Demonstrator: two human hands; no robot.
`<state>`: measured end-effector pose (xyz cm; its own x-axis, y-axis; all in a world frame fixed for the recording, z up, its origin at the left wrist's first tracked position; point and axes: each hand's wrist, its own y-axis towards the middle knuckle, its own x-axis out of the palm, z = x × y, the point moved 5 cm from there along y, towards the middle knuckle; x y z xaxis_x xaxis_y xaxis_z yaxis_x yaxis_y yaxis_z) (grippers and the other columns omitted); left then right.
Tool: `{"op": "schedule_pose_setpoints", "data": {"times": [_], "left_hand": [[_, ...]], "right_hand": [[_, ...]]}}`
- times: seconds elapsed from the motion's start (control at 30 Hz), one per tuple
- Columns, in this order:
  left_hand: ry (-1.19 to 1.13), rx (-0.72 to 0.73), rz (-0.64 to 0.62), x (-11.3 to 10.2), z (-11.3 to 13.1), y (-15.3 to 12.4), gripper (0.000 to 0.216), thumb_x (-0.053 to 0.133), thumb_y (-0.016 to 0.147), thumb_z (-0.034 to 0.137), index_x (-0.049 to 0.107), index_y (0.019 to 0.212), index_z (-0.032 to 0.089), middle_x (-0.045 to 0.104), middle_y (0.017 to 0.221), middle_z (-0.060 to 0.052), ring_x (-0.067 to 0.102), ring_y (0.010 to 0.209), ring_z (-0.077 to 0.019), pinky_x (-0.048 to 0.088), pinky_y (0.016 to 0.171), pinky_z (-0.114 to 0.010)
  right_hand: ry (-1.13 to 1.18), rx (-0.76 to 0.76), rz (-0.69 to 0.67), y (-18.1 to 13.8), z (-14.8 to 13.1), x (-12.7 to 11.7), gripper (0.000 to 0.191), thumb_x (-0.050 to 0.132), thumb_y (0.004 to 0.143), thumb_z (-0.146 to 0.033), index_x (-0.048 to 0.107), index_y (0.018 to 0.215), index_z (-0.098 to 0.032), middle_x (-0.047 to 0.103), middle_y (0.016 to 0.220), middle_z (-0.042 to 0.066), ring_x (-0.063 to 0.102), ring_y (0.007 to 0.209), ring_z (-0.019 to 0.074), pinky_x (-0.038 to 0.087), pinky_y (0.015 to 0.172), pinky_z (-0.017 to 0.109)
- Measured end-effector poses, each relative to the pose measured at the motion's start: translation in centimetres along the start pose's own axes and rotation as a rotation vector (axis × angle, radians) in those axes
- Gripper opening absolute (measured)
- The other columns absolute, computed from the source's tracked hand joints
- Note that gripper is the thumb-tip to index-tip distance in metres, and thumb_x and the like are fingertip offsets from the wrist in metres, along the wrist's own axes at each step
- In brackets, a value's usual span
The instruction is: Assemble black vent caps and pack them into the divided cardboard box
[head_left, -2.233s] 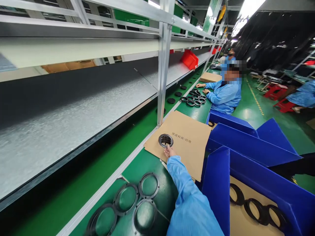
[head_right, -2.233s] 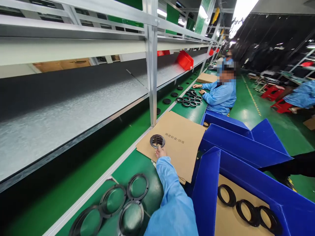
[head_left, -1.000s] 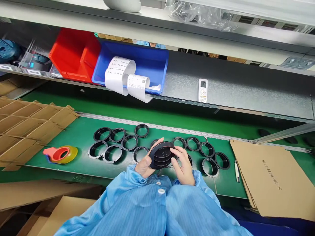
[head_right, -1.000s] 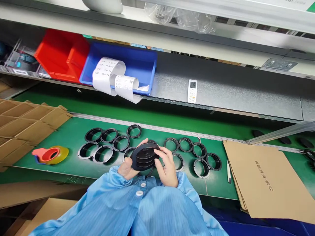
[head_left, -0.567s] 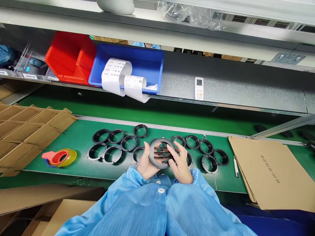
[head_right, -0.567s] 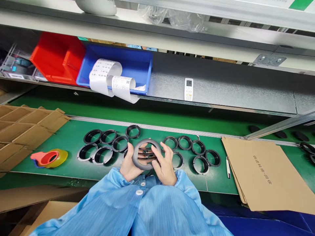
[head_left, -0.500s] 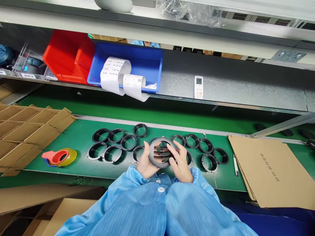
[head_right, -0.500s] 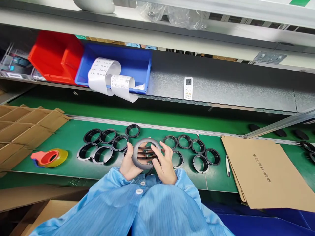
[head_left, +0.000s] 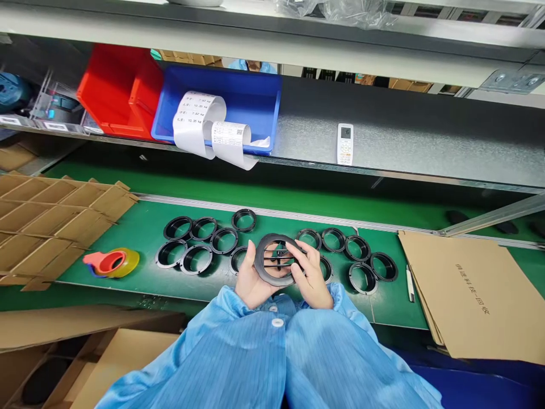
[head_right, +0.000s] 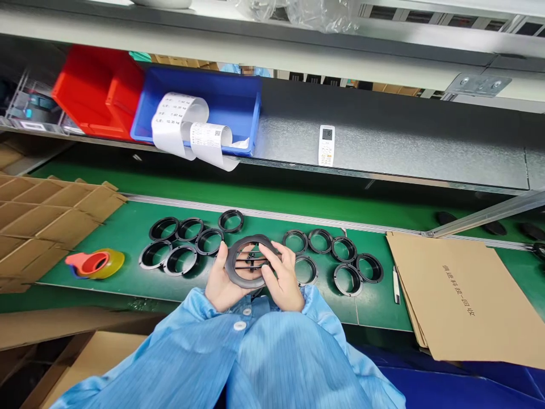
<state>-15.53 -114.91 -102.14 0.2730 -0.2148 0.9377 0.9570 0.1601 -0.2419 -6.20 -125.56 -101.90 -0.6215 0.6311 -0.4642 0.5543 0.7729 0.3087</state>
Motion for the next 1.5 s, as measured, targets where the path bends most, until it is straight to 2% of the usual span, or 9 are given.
{"op": "schedule_pose_setpoints", "data": {"times": [0.13, 0.27, 0.67, 0.83, 0.9, 1.1, 1.27, 1.37, 1.5], "left_hand": [[0.014, 0.025, 0.077, -0.2, -0.3, 0.0, 0.062, 0.049, 0.091, 0.067, 0.067, 0.120, 0.015, 0.069, 0.120, -0.019, 0.065, 0.113, -0.0375, 0.046, 0.101, -0.058], [0.045, 0.119, 0.106, -0.6, -0.4, 0.1, 0.061, 0.055, 0.087, 0.068, 0.070, 0.116, 0.016, 0.071, 0.118, -0.018, 0.066, 0.111, -0.0355, 0.048, 0.100, -0.053], [0.070, 0.164, 0.011, -1.0, -0.9, 0.9, 0.064, 0.050, 0.089, 0.068, 0.067, 0.124, 0.017, 0.068, 0.125, -0.016, 0.063, 0.120, -0.0329, 0.038, 0.112, -0.052], [0.096, 0.158, -0.012, -0.6, -1.1, 0.9, 0.064, 0.047, 0.092, 0.065, 0.053, 0.142, 0.025, 0.064, 0.134, -0.009, 0.053, 0.132, -0.0311, 0.034, 0.117, -0.048], [0.125, 0.171, -0.016, -0.5, -1.0, 0.9, 0.061, 0.046, 0.095, 0.062, 0.051, 0.144, 0.027, 0.064, 0.135, -0.007, 0.049, 0.135, -0.0301, 0.033, 0.117, -0.045], [0.154, 0.214, -0.022, -0.9, -0.7, 1.6, 0.070, 0.058, 0.090, 0.060, 0.042, 0.150, 0.030, 0.061, 0.139, -0.006, 0.048, 0.137, -0.0270, 0.035, 0.118, -0.043], [0.114, 0.222, -0.038, -0.7, -0.5, 2.1, 0.076, 0.050, 0.093, 0.062, 0.026, 0.157, 0.029, 0.058, 0.143, -0.008, 0.051, 0.135, -0.0267, 0.035, 0.118, -0.044], [0.067, 0.189, 0.019, -0.9, -0.5, 2.4, 0.073, 0.042, 0.097, 0.061, 0.023, 0.158, 0.025, 0.058, 0.142, -0.011, 0.053, 0.133, -0.0263, 0.035, 0.118, -0.044], [0.024, 0.136, 0.113, -1.3, -0.6, 2.4, 0.069, 0.038, 0.099, 0.059, 0.031, 0.156, 0.019, 0.062, 0.136, -0.015, 0.055, 0.131, -0.0270, 0.034, 0.118, -0.046]], "right_hand": [[0.006, -0.006, 0.001, -0.1, 0.2, -0.1, 0.045, 0.038, 0.103, -0.044, 0.048, 0.146, -0.035, 0.039, 0.148, 0.006, 0.036, 0.136, 0.0244, 0.038, 0.113, 0.045], [-0.005, -0.033, -0.009, -0.2, 0.3, -0.3, 0.046, 0.035, 0.103, -0.046, 0.051, 0.145, -0.035, 0.035, 0.152, 0.006, 0.036, 0.136, 0.0258, 0.041, 0.110, 0.046], [-0.016, -0.109, -0.003, -0.6, 1.5, -0.3, 0.046, 0.031, 0.104, -0.044, 0.044, 0.148, -0.040, 0.033, 0.153, 0.004, 0.033, 0.136, 0.0267, 0.040, 0.110, 0.051], [-0.064, -0.153, 0.026, -0.9, 1.8, -0.5, 0.047, 0.032, 0.103, -0.044, 0.043, 0.149, -0.040, 0.030, 0.154, 0.004, 0.032, 0.137, 0.0292, 0.040, 0.110, 0.055], [-0.095, -0.170, 0.038, -1.2, 2.1, -0.7, 0.047, 0.033, 0.103, -0.042, 0.043, 0.149, -0.041, 0.027, 0.156, 0.004, 0.032, 0.138, 0.0300, 0.042, 0.109, 0.055], [-0.254, -0.249, -0.041, -1.7, 2.9, -0.5, 0.049, 0.039, 0.101, -0.048, 0.045, 0.149, -0.040, 0.010, 0.163, 0.004, 0.022, 0.143, 0.0361, 0.036, 0.112, 0.061], [-0.263, -0.228, -0.001, -1.5, 2.7, -0.5, 0.050, 0.041, 0.101, -0.046, 0.043, 0.150, -0.038, 0.007, 0.164, 0.004, 0.022, 0.144, 0.0354, 0.037, 0.111, 0.059], [-0.262, -0.215, 0.008, -1.3, 2.4, -0.5, 0.048, 0.043, 0.100, -0.043, 0.046, 0.148, -0.037, 0.011, 0.163, 0.005, 0.020, 0.144, 0.0359, 0.035, 0.113, 0.061], [-0.257, -0.181, 0.007, -1.2, 2.7, -0.6, 0.043, 0.044, 0.100, -0.039, 0.055, 0.141, -0.036, 0.018, 0.160, 0.005, 0.023, 0.142, 0.0352, 0.034, 0.113, 0.062]]}}
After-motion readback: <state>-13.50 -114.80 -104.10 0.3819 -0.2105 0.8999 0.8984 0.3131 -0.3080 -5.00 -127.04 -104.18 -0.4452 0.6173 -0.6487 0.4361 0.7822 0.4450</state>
